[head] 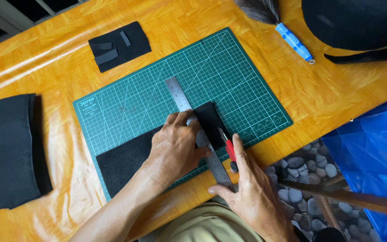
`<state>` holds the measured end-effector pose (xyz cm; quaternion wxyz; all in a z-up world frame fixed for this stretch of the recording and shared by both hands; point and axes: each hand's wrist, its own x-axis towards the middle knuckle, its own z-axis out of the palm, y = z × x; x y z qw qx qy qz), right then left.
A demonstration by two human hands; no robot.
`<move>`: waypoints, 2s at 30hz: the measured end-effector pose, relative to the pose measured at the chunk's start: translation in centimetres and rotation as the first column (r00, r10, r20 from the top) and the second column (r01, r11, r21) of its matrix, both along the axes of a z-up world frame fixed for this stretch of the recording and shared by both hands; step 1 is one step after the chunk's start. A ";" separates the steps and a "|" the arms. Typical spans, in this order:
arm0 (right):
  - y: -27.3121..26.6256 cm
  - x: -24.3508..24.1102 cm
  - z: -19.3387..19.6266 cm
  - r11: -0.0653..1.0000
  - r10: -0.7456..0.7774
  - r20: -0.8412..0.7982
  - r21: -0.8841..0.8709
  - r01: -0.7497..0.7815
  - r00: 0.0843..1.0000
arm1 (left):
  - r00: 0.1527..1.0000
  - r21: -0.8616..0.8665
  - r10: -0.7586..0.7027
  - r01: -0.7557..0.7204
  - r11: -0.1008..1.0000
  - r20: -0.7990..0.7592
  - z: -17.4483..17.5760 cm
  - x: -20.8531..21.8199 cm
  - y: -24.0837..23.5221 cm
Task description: The person measures and cuts a piece of black fabric on a green cutting mat using a metal ruler and a red utility knife. They align the ruler, score the fabric, and make multiple passes to complete the cut, then reposition the ruler to trim another edge.
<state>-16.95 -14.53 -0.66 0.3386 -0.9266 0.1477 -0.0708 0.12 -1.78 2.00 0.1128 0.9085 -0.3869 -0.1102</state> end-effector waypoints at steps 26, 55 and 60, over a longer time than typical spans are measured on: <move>-1.0 1.4 1.8 0.990 0.128 -0.011 -0.052 -0.129 0.992 | 1.000 0.022 0.003 -0.004 1.000 0.021 0.3 -0.1 -0.3; 0.2 8.3 3.6 0.979 0.170 -0.229 -0.076 -0.191 0.959 | 0.998 -0.045 -0.044 0.046 0.998 0.041 -2.1 0.0 0.5; 0.3 8.3 2.9 0.973 0.189 -0.176 -0.102 -0.209 0.966 | 0.997 0.002 -0.064 0.064 0.998 0.047 -2.5 0.1 0.4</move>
